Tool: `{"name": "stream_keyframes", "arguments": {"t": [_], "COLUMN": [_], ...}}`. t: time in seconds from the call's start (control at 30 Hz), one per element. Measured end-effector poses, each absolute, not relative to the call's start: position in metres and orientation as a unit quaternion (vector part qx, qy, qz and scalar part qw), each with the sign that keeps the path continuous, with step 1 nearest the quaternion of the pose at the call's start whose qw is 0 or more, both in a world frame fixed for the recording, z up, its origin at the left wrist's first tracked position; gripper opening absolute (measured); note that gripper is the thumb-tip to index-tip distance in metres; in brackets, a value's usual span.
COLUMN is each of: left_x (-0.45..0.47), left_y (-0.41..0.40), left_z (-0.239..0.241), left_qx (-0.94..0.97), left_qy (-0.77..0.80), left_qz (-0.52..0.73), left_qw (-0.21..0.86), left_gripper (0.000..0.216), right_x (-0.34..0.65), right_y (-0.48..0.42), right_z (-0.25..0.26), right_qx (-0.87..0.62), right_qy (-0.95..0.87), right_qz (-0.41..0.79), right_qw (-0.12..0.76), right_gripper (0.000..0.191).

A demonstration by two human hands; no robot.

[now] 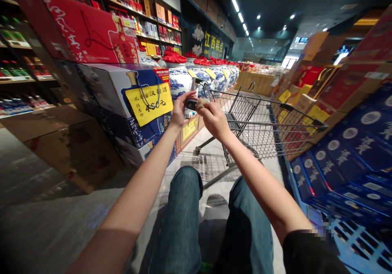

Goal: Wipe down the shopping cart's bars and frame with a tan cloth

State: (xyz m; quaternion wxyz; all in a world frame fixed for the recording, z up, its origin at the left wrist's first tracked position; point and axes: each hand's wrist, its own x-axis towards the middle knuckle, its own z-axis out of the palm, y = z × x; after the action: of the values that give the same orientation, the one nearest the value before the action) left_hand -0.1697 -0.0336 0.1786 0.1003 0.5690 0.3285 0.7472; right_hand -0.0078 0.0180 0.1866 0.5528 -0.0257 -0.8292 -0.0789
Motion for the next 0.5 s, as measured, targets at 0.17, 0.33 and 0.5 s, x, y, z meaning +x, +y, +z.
{"name": "stream_keyframes", "arguments": {"t": [0.17,0.33,0.5], "left_x": [-0.164,-0.160,-0.162], "left_y": [-0.036,-0.035,-0.038], "left_z": [0.182,0.181,0.181], "left_qx": [0.556,0.532,0.536], "left_qy": [0.306,0.326,0.327], "left_qz": [0.764,0.773,0.771], "left_qw": [0.115,0.112,0.108], "left_gripper": [0.054,0.056,0.055], "right_x": [0.004,-0.020,-0.011], "right_y": [0.030,0.012,0.010], "right_z": [0.192,0.192,0.178], "right_qx": [-0.090,-0.065,-0.011], "right_qy": [-0.786,-0.804,-0.842], "right_qz": [-0.096,-0.124,-0.168], "right_qw": [0.605,0.578,0.512], "right_gripper": [0.016,0.020,0.024]}}
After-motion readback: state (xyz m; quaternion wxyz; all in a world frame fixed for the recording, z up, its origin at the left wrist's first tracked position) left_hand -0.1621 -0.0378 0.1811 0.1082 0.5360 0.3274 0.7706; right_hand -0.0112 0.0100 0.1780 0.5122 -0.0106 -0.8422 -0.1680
